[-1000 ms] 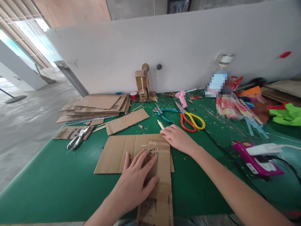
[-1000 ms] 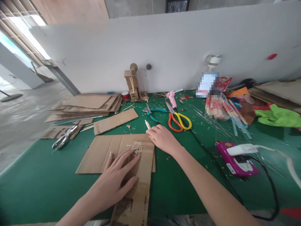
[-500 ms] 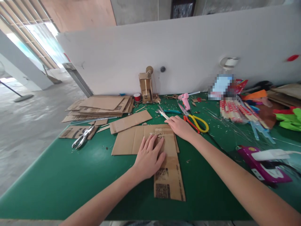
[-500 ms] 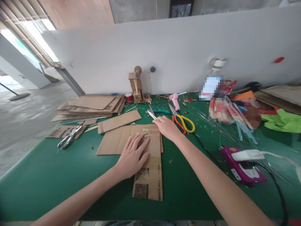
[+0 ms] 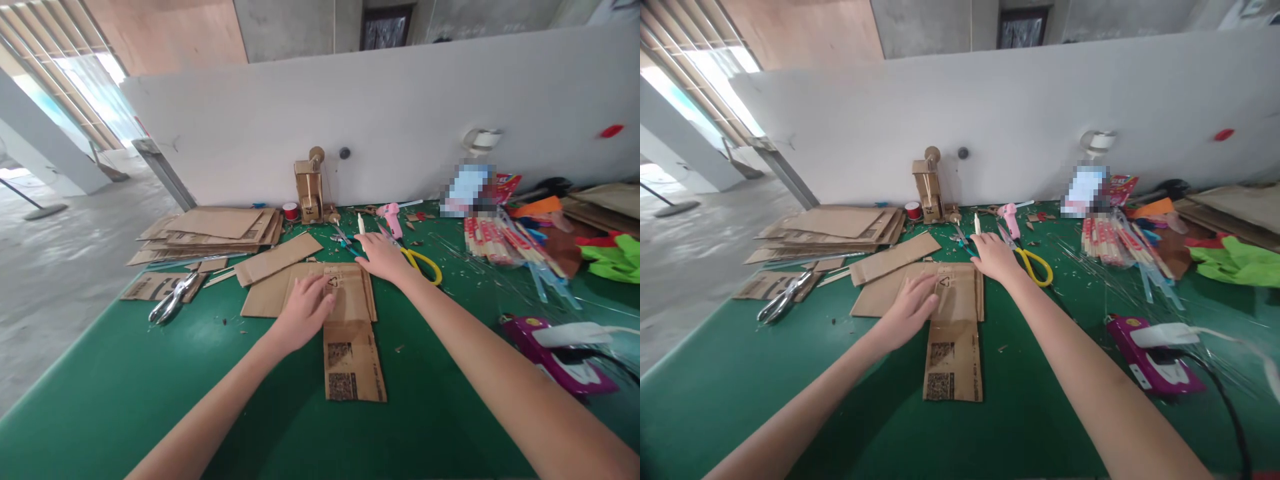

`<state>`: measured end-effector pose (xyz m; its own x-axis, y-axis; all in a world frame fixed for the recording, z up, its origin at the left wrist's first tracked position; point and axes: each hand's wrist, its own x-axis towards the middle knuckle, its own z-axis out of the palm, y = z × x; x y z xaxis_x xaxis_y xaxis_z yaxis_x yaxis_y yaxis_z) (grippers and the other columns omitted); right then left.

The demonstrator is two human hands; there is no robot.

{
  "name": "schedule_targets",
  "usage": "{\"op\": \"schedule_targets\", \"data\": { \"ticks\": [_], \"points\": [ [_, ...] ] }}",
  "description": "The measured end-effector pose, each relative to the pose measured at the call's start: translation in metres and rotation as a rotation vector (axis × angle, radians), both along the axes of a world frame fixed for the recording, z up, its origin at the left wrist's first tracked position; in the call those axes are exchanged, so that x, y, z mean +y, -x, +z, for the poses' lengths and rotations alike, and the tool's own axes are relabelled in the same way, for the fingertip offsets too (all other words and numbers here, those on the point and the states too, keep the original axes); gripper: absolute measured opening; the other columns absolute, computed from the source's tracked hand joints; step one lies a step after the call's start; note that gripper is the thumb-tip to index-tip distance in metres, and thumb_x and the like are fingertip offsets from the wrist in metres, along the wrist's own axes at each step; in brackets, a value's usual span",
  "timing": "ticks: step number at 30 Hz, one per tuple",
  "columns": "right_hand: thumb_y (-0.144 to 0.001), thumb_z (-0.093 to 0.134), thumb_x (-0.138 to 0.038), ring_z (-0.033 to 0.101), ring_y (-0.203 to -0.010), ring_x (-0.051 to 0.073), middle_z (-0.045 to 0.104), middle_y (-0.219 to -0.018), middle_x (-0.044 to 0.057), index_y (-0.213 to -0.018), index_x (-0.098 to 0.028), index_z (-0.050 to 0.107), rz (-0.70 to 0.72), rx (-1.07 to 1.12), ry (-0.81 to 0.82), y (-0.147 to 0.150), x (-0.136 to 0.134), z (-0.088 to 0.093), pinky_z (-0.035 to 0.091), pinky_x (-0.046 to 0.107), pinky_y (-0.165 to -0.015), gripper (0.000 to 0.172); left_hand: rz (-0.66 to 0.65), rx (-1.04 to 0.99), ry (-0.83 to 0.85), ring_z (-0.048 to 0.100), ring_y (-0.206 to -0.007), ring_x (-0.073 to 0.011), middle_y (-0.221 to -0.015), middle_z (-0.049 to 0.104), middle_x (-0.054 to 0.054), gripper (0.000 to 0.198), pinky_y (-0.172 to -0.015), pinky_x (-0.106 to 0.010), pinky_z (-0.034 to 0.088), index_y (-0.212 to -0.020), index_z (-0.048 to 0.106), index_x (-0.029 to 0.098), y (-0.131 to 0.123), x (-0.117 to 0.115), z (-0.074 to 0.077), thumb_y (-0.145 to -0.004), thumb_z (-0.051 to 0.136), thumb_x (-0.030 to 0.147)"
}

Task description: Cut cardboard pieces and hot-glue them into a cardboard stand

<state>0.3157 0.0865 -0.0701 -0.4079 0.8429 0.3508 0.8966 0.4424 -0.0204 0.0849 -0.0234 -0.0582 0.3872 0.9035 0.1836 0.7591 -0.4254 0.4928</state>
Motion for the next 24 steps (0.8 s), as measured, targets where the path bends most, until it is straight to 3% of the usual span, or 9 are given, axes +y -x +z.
{"op": "schedule_targets", "data": {
  "ticks": [3, 5, 8, 11, 14, 20, 24],
  "points": [
    [-0.085, 0.057, -0.035, 0.037, -0.130, 0.036, 0.049, -0.134, 0.021, -0.138, -0.006, 0.037, -0.045, -0.017, 0.107, -0.002, 0.010, -0.001, 0.034, 0.046, -0.105, 0.064, 0.122, 0.143, -0.171, 0.040, -0.129, -0.0242, -0.134, 0.050, -0.014, 0.044, -0.112, -0.046, 0.025, -0.131, 0.045, 0.014, 0.030, 0.026, 0.007, -0.094, 0.030, 0.031],
    [-0.084, 0.055, -0.039, 0.035, -0.132, 0.037, 0.046, -0.137, 0.023, -0.138, -0.003, 0.035, -0.042, -0.031, 0.176, -0.003, 0.017, 0.000, 0.033, 0.046, -0.105, 0.067, 0.231, 0.346, -0.208, 0.031, -0.135, -0.0311, -0.141, 0.043, -0.015, 0.049, -0.112, -0.054, 0.017, -0.135, 0.042, 0.015, 0.056, 0.046, 0.009, -0.090, 0.037, 0.031],
    [-0.078, 0.060, -0.042, 0.034, -0.132, 0.038, 0.043, -0.139, 0.024, -0.134, -0.005, 0.040, -0.020, -0.037, 0.215, -0.002, 0.030, 0.003, 0.036, 0.048, -0.103, 0.071, 0.257, 0.518, -0.091, 0.023, -0.138, -0.0363, -0.147, 0.035, -0.016, 0.067, -0.110, -0.057, 0.017, -0.143, 0.032, 0.018, 0.092, 0.072, 0.011, -0.086, 0.041, 0.052],
    [-0.070, 0.067, -0.041, 0.050, -0.119, 0.038, 0.054, -0.128, 0.023, -0.127, -0.009, 0.047, -0.013, -0.027, 0.254, -0.001, 0.040, 0.010, 0.044, 0.047, -0.092, 0.069, 0.216, 0.553, 0.061, 0.038, -0.130, -0.0364, -0.140, 0.043, -0.018, 0.080, -0.105, -0.048, 0.030, -0.144, 0.030, 0.016, 0.116, 0.087, 0.015, -0.080, 0.042, 0.064],
    [-0.066, 0.069, -0.038, 0.060, -0.103, 0.035, 0.062, -0.114, 0.020, -0.122, -0.011, 0.050, -0.017, -0.006, 0.288, 0.003, 0.042, 0.015, 0.049, 0.044, -0.081, 0.066, 0.149, 0.579, 0.113, 0.048, -0.121, -0.0333, -0.134, 0.049, -0.017, 0.077, -0.101, -0.040, 0.036, -0.138, 0.041, 0.014, 0.130, 0.093, 0.020, -0.079, 0.046, 0.062],
    [-0.068, 0.064, -0.038, 0.057, -0.107, 0.031, 0.054, -0.124, 0.019, -0.130, -0.011, 0.041, 0.011, 0.051, 0.260, 0.014, 0.013, 0.025, 0.048, 0.038, -0.079, 0.071, 0.123, 0.631, 0.066, 0.045, -0.123, -0.0312, -0.136, 0.049, -0.012, 0.060, -0.104, -0.042, 0.033, -0.136, 0.044, 0.018, 0.152, 0.092, 0.027, -0.081, 0.053, 0.038],
    [-0.063, 0.067, -0.041, 0.058, -0.099, 0.034, 0.058, -0.114, 0.018, -0.123, -0.013, 0.047, 0.041, -0.008, 0.199, 0.019, -0.009, 0.040, 0.048, 0.040, -0.072, 0.068, 0.127, 0.585, -0.036, 0.043, -0.125, -0.0282, -0.136, 0.050, -0.010, 0.056, -0.106, -0.039, 0.031, -0.135, 0.045, 0.017, 0.138, 0.085, 0.033, -0.082, 0.049, 0.031]
  ]
}}
